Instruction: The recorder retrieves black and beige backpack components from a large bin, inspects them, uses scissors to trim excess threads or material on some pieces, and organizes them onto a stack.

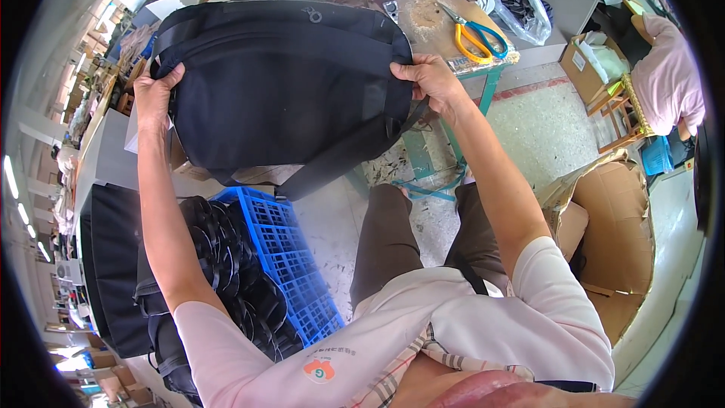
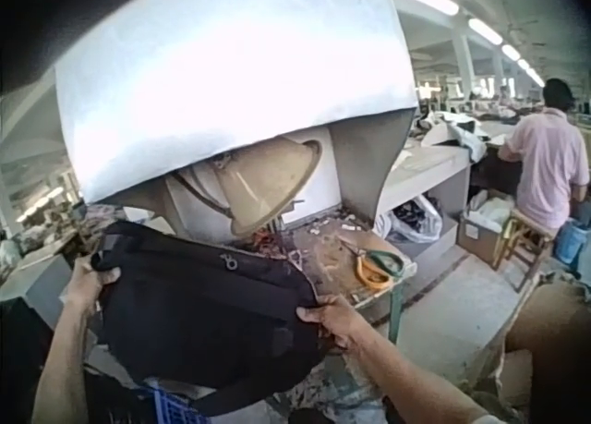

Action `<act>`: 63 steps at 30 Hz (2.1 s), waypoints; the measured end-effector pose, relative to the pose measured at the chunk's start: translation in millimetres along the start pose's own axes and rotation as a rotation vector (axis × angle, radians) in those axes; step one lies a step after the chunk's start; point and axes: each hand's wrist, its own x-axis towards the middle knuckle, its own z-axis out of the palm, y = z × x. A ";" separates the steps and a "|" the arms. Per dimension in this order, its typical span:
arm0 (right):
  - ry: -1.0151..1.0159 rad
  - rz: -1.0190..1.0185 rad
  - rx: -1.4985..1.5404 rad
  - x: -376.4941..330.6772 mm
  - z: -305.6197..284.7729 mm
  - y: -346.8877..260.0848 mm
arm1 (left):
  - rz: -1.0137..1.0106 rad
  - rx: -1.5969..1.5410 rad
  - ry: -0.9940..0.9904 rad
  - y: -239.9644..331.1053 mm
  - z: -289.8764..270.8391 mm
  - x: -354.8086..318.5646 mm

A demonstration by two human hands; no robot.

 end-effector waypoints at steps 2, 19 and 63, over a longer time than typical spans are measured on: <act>0.033 0.040 -0.037 -13.8 -5.7 -0.2 | 0.034 0.012 -0.016 0.3 4.4 -9.2; -0.388 -0.413 -0.226 -60.8 18.6 -33.9 | -0.189 -0.538 -0.228 -60.4 59.8 -112.9; -0.584 0.539 0.364 -59.3 105.9 127.3 | 0.004 -0.622 -0.441 24.2 72.7 -81.4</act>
